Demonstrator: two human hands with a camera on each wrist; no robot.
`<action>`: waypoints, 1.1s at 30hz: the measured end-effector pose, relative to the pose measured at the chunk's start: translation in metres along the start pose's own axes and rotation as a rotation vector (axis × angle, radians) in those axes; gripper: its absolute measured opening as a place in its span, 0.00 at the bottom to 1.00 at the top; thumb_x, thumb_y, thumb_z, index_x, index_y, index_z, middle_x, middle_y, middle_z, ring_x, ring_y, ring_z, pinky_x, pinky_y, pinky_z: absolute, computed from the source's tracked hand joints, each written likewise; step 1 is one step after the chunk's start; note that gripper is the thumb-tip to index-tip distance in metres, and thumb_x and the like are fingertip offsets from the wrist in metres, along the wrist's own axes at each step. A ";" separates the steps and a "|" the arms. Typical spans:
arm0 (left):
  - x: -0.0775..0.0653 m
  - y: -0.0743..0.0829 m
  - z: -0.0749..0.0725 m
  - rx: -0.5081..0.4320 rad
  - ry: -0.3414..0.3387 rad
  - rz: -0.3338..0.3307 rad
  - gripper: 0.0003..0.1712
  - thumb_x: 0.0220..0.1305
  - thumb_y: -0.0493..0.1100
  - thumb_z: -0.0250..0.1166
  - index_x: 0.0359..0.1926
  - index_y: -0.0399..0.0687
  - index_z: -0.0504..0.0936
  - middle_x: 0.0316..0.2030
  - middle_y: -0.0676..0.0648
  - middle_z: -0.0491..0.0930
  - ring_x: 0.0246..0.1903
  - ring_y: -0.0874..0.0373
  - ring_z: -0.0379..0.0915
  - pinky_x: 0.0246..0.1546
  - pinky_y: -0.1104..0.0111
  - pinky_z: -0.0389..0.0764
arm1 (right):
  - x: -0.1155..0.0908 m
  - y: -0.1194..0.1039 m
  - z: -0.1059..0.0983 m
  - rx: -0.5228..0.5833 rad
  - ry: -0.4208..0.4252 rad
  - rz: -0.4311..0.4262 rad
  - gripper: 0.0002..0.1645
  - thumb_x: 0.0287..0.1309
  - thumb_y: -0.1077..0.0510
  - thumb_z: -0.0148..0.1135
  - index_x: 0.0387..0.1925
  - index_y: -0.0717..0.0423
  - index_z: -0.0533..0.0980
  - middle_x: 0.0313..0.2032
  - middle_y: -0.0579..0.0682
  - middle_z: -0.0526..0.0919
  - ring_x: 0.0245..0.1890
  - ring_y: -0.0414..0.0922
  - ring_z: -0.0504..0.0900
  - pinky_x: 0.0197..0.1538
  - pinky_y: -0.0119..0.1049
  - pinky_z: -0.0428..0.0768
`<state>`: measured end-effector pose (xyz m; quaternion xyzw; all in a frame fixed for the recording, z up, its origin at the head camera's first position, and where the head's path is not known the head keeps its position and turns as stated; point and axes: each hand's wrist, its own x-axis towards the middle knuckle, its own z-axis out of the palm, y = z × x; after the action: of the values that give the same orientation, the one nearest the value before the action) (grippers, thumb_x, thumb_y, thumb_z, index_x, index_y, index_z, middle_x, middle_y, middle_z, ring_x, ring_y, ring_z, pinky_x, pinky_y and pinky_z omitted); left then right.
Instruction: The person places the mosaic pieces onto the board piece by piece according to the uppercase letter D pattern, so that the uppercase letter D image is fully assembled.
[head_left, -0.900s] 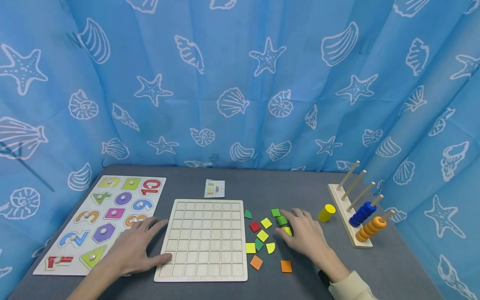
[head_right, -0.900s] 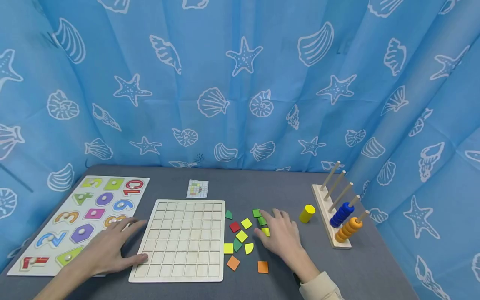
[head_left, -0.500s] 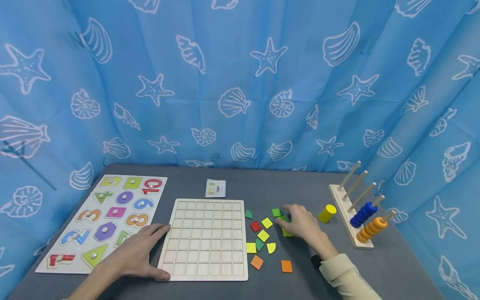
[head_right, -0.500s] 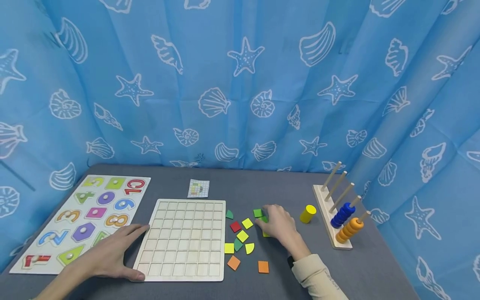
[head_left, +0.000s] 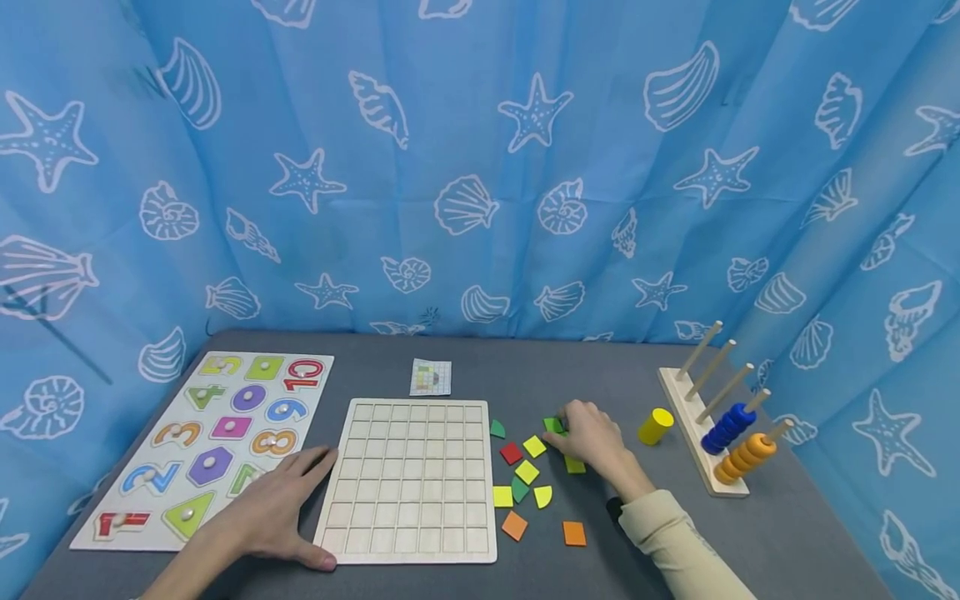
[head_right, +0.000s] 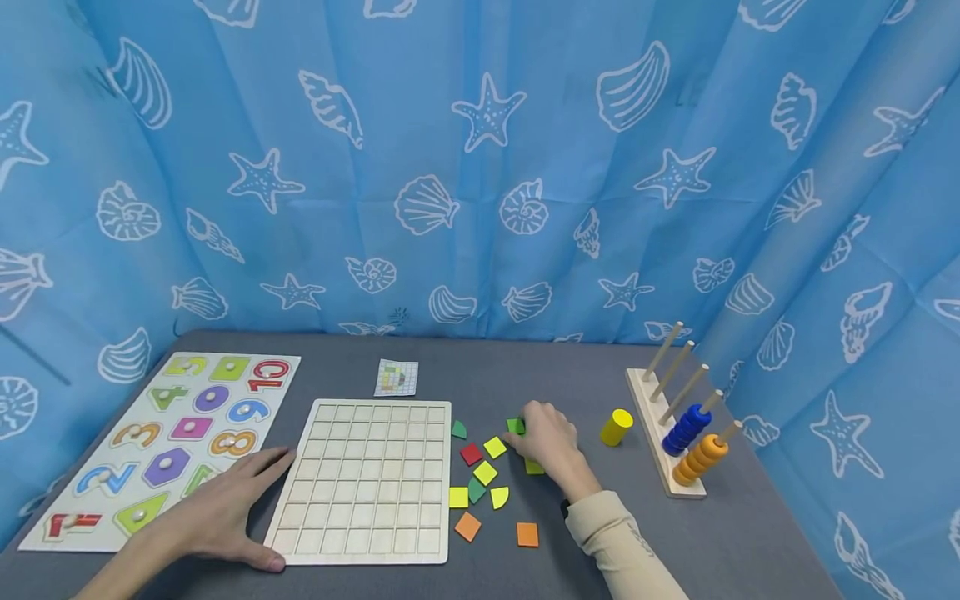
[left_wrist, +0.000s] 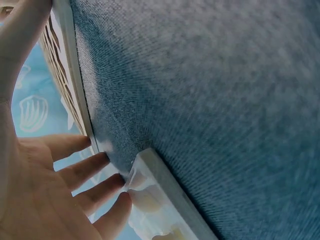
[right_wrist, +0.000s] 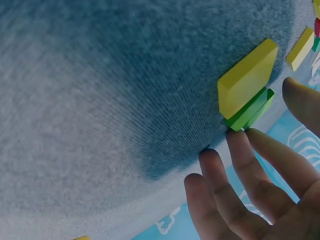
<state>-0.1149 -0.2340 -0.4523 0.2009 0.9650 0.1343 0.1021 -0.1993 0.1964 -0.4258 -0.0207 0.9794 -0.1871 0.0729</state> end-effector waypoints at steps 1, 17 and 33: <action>0.000 0.000 0.000 0.002 -0.002 0.001 0.81 0.27 0.86 0.74 0.75 0.38 0.65 0.70 0.32 0.67 0.67 0.32 0.66 0.58 0.34 0.75 | 0.001 0.000 0.000 0.001 0.004 -0.002 0.17 0.59 0.51 0.74 0.36 0.63 0.86 0.19 0.47 0.65 0.18 0.43 0.68 0.23 0.32 0.61; 0.003 0.002 -0.003 0.048 -0.021 -0.018 0.80 0.25 0.87 0.73 0.76 0.44 0.66 0.70 0.34 0.68 0.63 0.31 0.71 0.54 0.32 0.75 | 0.008 -0.003 0.003 0.046 0.039 -0.064 0.14 0.54 0.60 0.75 0.41 0.64 0.87 0.40 0.59 0.89 0.31 0.48 0.84 0.28 0.41 0.81; 0.004 0.005 -0.004 0.073 -0.046 -0.023 0.80 0.27 0.88 0.71 0.75 0.42 0.65 0.70 0.33 0.68 0.63 0.31 0.71 0.55 0.34 0.76 | 0.009 -0.040 0.003 0.176 0.097 -0.226 0.14 0.50 0.66 0.72 0.41 0.64 0.88 0.40 0.58 0.90 0.31 0.45 0.82 0.29 0.34 0.78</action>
<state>-0.1182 -0.2289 -0.4478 0.1966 0.9688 0.0932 0.1185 -0.2069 0.1578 -0.4149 -0.1152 0.9530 -0.2800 0.0054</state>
